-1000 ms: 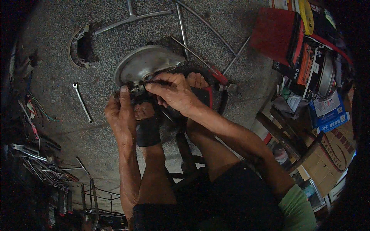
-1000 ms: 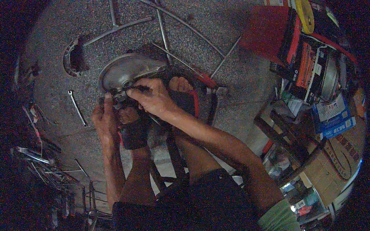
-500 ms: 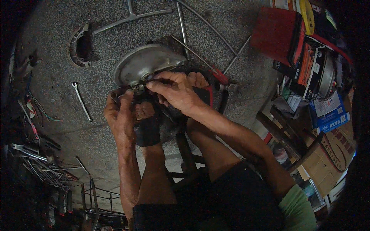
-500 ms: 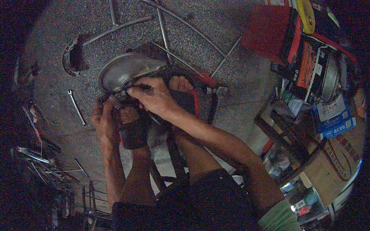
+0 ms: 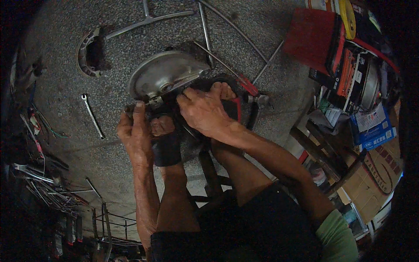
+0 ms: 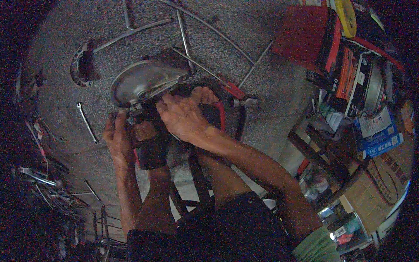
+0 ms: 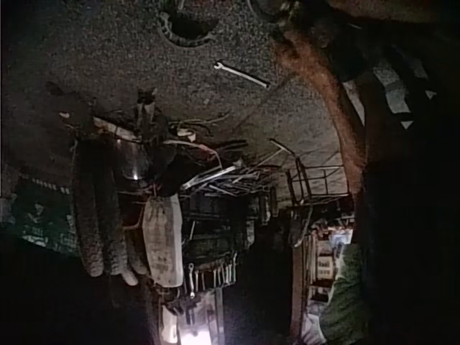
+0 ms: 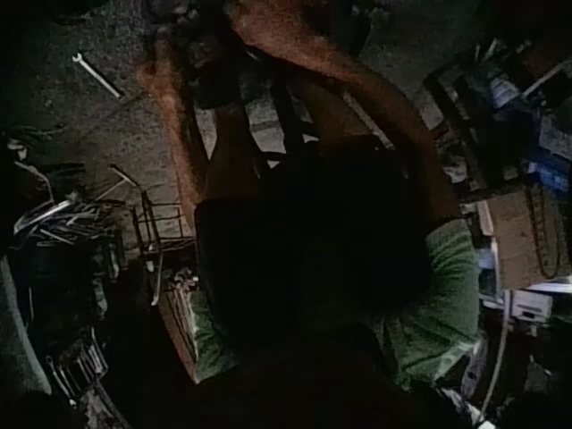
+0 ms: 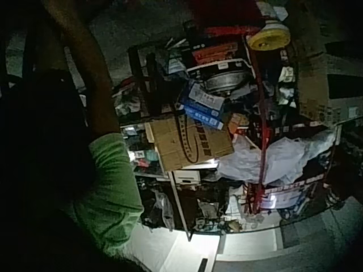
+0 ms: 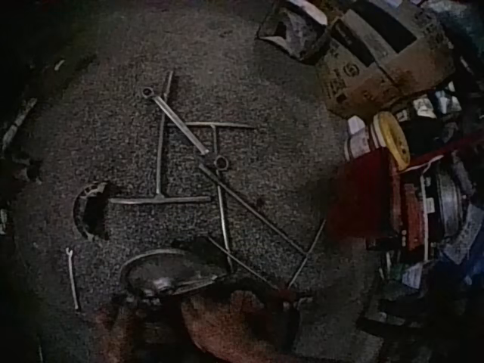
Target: The person sits on a stool and uses a wrench to tighten bolts on a circular metal mechanical part, likely a brake drum or hub. They manipulate the part with both hands, adjusting the tool and the component to secure the assembly.
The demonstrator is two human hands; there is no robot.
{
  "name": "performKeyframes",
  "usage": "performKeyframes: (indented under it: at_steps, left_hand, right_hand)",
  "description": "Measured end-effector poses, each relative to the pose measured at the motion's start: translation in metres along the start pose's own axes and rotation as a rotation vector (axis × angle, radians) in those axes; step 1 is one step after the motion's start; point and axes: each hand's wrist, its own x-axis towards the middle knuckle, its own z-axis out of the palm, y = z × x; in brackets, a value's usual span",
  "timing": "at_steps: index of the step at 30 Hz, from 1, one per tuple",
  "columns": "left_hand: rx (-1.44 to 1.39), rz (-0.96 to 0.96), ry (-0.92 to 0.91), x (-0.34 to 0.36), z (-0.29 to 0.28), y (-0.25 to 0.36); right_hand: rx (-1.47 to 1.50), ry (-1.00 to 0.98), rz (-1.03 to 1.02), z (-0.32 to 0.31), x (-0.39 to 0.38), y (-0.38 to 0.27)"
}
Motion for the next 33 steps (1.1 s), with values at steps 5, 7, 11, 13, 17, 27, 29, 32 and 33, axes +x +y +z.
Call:
performKeyframes:
  at_steps: [5, 7, 11, 13, 17, 27, 29, 32, 33]
  left_hand:
    - [0.005, 0.076, -0.031, 0.001, -0.008, -0.001]
    - [0.025, 0.143, -0.022, 0.004, -0.008, -0.005]
    - [0.261, 0.410, 0.053, 0.015, -0.020, -0.021]
    - [0.318, 0.397, 0.111, 0.020, -0.032, -0.027]
    - [0.248, 0.135, 0.220, 0.017, -0.048, -0.017]
    - [0.153, 0.252, 0.215, 0.014, -0.062, -0.010]
    - [0.184, 0.279, 0.236, 0.001, -0.075, 0.015]
    - [0.245, 0.472, 0.330, -0.021, -0.110, 0.074]
    - [0.240, 0.627, 0.361, -0.031, -0.113, 0.100]
  right_hand:
    - [0.100, 0.129, -0.020, 0.017, 0.002, -0.001]
    - [0.105, 0.154, -0.007, 0.018, 0.002, 0.000]
    - [0.126, 0.195, 0.023, -0.002, 0.000, -0.003]
    - [0.193, 0.219, 0.077, -0.015, -0.013, -0.003]
    - [0.558, 0.029, 0.282, -0.020, -0.035, 0.000]
    - [1.107, -0.057, 0.698, -0.015, -0.014, 0.034]
    - [1.133, -0.088, 0.747, -0.025, -0.011, 0.029]
    - [1.152, -0.086, 0.737, -0.039, -0.014, 0.030]
    - [1.052, -0.058, 0.743, -0.022, -0.020, 0.043]
